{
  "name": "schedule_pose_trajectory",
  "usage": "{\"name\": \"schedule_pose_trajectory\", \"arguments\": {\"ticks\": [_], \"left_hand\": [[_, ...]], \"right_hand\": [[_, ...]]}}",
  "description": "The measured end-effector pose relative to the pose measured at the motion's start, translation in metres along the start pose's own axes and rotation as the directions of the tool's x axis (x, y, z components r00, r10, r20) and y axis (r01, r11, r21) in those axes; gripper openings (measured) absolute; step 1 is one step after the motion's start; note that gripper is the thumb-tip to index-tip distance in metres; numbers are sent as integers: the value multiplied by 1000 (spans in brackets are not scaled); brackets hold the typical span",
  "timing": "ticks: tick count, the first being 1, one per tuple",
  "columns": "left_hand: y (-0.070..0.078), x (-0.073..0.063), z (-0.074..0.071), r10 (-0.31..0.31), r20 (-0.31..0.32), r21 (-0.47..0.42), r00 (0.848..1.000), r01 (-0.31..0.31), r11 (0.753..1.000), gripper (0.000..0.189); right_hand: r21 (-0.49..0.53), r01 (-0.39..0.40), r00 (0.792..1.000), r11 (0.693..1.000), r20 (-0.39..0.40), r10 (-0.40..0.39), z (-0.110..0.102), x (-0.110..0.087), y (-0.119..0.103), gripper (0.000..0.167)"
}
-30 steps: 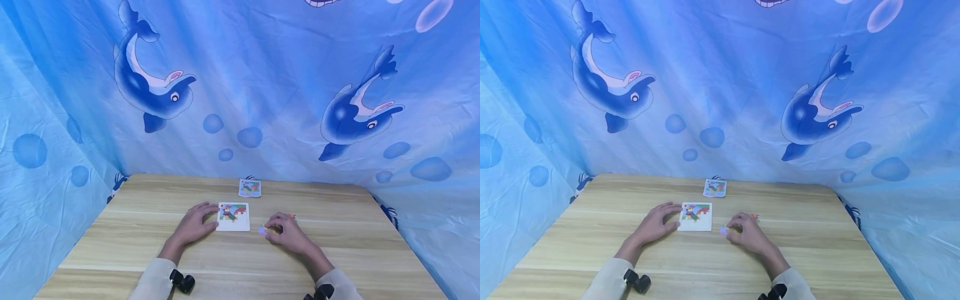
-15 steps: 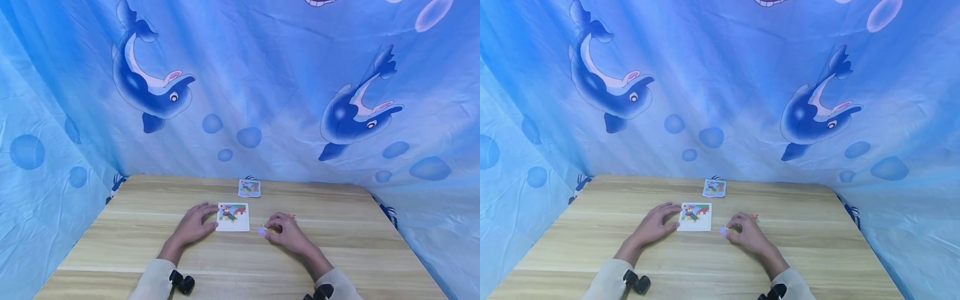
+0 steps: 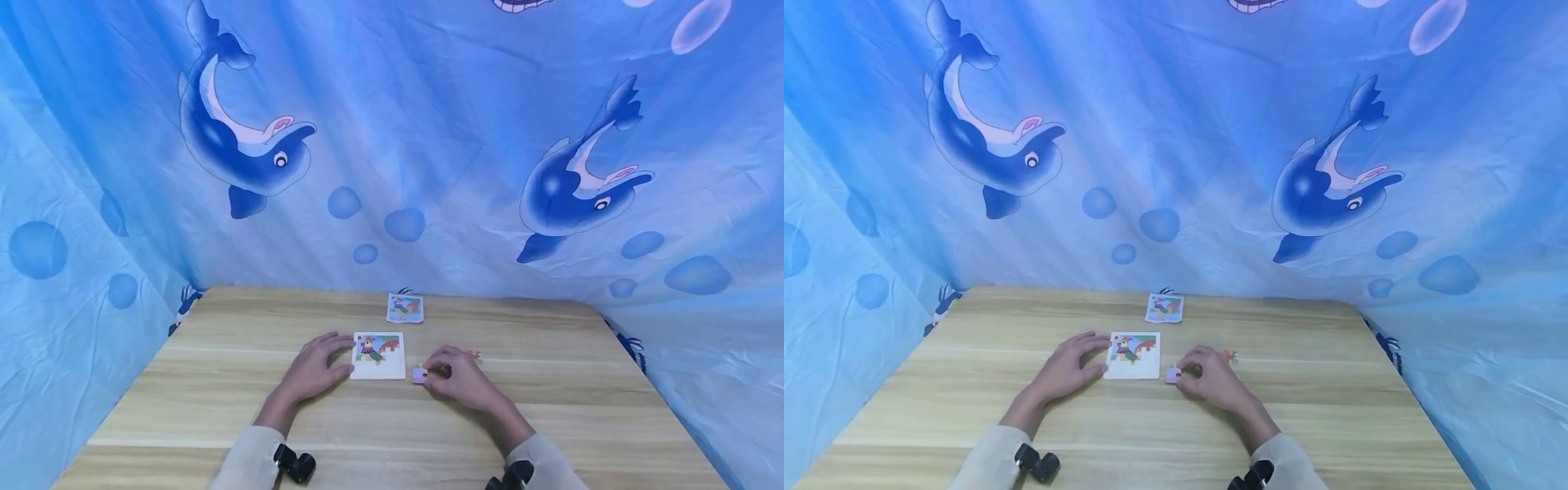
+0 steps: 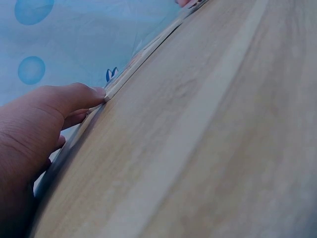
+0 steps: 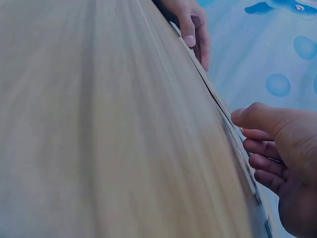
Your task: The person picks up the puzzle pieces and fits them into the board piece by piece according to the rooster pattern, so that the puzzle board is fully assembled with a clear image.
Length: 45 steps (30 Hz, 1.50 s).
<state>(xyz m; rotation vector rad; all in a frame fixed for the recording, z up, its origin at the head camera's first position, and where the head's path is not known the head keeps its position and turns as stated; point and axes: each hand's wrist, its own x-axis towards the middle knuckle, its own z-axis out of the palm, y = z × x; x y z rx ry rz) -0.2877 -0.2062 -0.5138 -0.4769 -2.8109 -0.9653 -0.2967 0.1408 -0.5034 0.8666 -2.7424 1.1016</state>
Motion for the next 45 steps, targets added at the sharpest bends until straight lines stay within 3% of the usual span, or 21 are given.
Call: {"name": "schedule_pose_trajectory", "arguments": {"ticks": [14,25,32,45], "left_hand": [[-2,-1,0,6,0,2,1000,-6,1000,51],[-1,-2,1,7,-8,5,1000,-7,1000,51],[-1,-1,2,24,-11,7,1000,-24,1000,51],[-2,1,2,12,-3,1,1000,-12,1000,51]], "right_hand": [[57,22,998,998,50,-25,33,35,-36,27],[58,67,996,996,53,-70,61,60,-43,22],[40,39,997,998,66,-42,66,65,-50,22],[-7,75,994,997,80,-75,66,71,-51,24]]}}
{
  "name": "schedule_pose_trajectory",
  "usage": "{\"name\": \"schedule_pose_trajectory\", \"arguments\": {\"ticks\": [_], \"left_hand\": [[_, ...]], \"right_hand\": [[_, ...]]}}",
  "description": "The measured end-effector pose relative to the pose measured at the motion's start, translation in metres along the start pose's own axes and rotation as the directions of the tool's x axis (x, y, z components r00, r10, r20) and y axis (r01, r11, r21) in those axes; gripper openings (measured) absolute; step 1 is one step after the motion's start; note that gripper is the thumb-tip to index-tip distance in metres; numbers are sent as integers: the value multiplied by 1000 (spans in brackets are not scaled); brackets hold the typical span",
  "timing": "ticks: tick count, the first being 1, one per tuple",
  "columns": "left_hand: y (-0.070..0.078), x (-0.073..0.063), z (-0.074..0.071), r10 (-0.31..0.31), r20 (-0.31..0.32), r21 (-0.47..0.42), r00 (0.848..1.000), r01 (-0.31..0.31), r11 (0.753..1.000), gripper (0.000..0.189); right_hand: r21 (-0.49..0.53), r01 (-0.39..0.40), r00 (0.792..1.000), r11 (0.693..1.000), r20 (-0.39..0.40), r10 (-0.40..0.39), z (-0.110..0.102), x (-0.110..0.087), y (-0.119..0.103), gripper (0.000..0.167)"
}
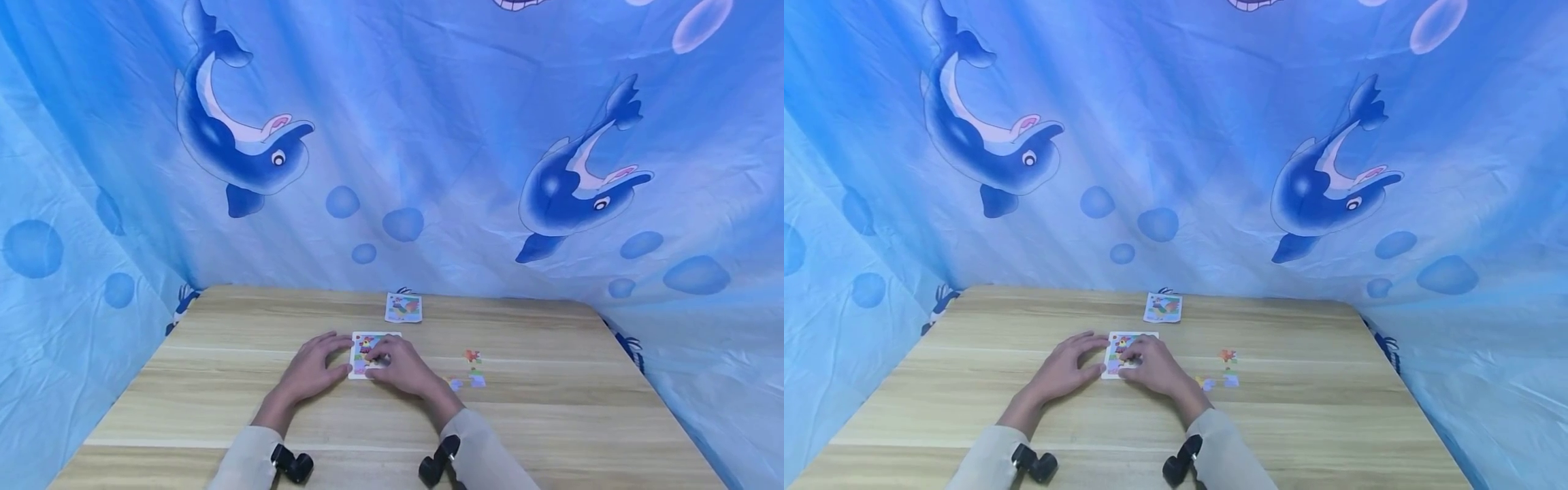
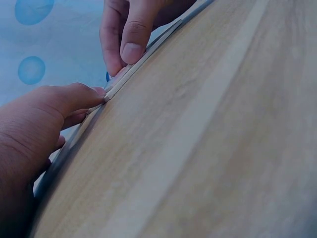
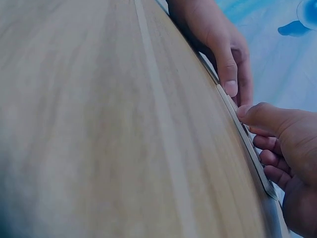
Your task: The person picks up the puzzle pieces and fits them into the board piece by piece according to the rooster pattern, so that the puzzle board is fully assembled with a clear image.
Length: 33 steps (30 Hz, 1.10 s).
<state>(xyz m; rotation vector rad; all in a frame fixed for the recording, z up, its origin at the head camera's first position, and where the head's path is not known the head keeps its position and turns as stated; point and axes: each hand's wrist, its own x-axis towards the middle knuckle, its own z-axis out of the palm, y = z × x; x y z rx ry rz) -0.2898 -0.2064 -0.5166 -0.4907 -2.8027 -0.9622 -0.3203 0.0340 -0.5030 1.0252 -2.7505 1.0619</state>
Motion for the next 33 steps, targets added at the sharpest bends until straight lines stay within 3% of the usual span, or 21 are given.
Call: {"name": "schedule_pose_trajectory", "arguments": {"ticks": [11,23,33], "left_hand": [[-1,0,0,-6,-11,3,1000,6,1000,50],[0,0,0,-8,-8,6,1000,9,1000,50],[0,0,-1,0,-8,11,1000,0,1000,50]], "right_hand": [[-1,4,1000,1000,-13,-4,2,2,0,24],[72,-17,1000,997,-11,18,3,3,-1,23],[42,-34,999,999,17,33,5,6,-1,25]]}}
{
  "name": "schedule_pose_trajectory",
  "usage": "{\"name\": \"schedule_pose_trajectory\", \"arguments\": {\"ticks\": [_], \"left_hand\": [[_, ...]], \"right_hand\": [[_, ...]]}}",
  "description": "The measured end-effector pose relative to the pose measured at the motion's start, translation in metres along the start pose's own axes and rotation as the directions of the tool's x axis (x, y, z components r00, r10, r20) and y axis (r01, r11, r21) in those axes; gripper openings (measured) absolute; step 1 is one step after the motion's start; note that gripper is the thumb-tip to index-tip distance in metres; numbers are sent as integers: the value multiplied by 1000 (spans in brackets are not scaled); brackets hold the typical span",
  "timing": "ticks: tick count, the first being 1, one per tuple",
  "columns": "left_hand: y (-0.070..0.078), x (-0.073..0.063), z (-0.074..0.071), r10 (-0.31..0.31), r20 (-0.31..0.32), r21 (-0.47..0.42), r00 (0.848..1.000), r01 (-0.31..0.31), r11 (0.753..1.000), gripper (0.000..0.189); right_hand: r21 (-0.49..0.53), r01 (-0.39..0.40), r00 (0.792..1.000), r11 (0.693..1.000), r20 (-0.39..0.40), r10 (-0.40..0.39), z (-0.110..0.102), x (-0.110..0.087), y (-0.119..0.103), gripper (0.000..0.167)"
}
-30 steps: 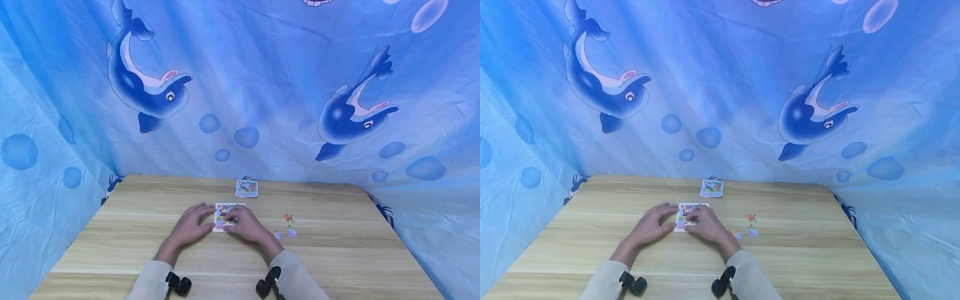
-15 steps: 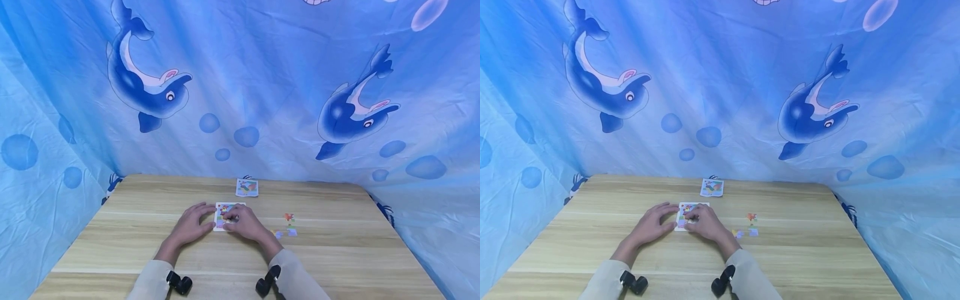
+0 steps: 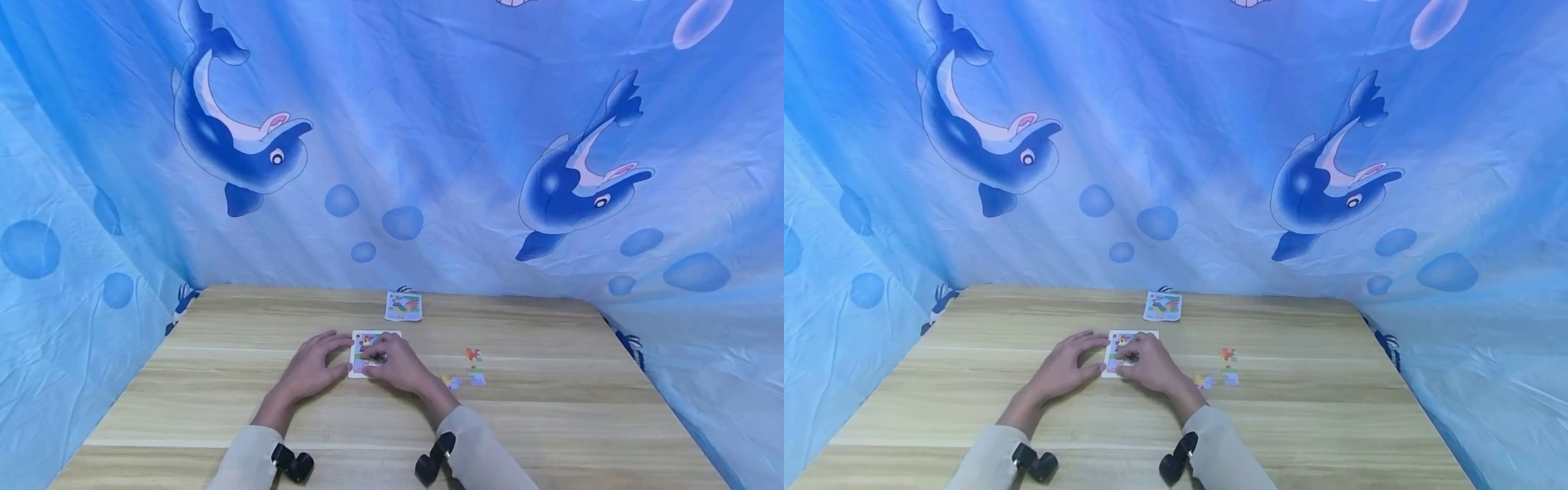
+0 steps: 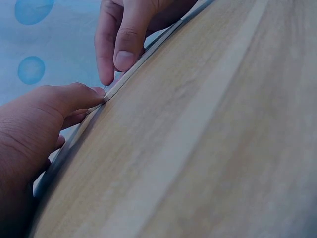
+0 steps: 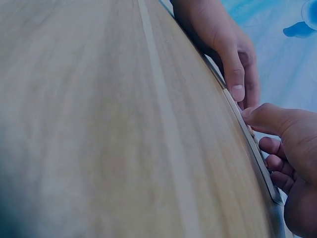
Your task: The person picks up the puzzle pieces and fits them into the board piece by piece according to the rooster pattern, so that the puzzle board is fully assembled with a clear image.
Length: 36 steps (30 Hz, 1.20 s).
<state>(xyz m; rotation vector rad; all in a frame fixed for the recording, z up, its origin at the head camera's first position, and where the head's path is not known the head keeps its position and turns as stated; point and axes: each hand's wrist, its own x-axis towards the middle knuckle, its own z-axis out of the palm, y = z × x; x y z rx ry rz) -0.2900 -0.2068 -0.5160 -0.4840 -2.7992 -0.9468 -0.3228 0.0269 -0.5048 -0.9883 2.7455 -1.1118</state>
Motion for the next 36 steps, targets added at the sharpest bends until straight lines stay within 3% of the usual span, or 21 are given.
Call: {"name": "schedule_pose_trajectory", "arguments": {"ticks": [13,19,25,36], "left_hand": [[0,-2,0,-4,-3,1,1000,4,1000,51],[1,-3,-1,-14,-4,-11,1000,14,1000,50],[3,-3,-1,-10,-1,-20,1000,10,1000,50],[1,-2,2,-4,-6,-4,1000,4,1000,50]], "right_hand": [[-27,36,999,999,10,-36,-7,-4,-6,21],[28,33,999,999,-18,-32,-23,-15,6,24],[72,-30,996,997,-81,36,-58,-39,31,26],[-4,-180,968,984,-178,177,-138,-92,95,25]]}}
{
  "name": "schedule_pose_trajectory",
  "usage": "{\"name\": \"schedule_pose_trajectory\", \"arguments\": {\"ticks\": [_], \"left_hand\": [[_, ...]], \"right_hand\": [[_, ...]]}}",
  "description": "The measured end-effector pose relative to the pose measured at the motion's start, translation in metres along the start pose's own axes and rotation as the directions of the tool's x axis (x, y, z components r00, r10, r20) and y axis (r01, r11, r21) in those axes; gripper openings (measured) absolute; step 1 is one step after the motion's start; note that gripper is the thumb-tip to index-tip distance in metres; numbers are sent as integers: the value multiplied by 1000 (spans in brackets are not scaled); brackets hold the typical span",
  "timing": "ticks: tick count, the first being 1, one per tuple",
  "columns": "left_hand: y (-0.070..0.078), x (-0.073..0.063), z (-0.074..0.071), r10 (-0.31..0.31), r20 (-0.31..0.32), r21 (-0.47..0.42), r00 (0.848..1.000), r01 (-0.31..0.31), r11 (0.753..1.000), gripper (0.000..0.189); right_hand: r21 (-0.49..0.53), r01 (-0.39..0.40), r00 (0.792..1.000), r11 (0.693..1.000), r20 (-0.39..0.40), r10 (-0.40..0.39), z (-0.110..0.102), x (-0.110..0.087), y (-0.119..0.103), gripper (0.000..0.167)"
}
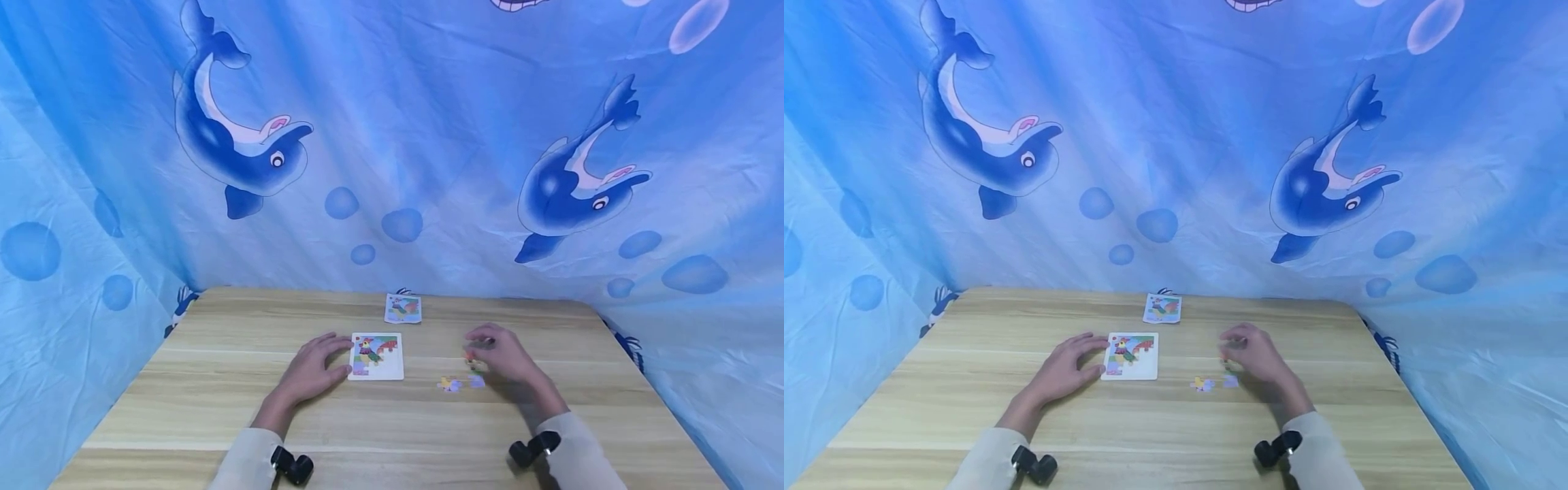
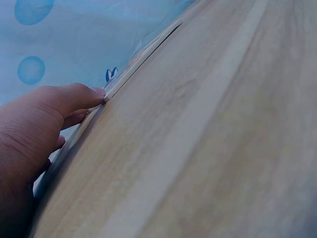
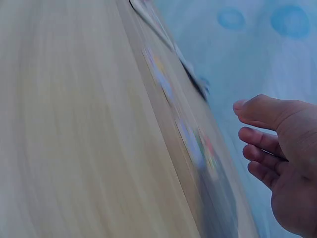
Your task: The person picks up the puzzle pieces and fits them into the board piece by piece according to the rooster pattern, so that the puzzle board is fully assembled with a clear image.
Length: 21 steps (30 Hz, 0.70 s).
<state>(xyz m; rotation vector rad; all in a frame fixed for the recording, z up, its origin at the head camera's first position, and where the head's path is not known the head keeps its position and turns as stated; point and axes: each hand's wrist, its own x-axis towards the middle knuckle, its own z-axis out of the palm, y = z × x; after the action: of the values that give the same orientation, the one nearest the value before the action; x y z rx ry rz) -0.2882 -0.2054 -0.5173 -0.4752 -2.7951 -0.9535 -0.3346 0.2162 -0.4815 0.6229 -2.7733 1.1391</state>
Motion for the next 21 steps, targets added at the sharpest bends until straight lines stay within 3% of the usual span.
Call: {"name": "schedule_pose_trajectory", "arguments": {"ticks": [6,10,21], "left_hand": [[-1,0,-1,3,3,-6,1000,-3,1000,50],[-1,-1,-1,7,-3,-5,1000,-7,1000,49],[-1,-1,0,16,-8,11,1000,-16,1000,49]], "right_hand": [[-22,-49,998,999,46,50,-19,-14,29,24],[7,-62,995,998,76,62,-15,-17,38,26],[24,-56,998,998,23,55,-2,-16,43,23]]}}
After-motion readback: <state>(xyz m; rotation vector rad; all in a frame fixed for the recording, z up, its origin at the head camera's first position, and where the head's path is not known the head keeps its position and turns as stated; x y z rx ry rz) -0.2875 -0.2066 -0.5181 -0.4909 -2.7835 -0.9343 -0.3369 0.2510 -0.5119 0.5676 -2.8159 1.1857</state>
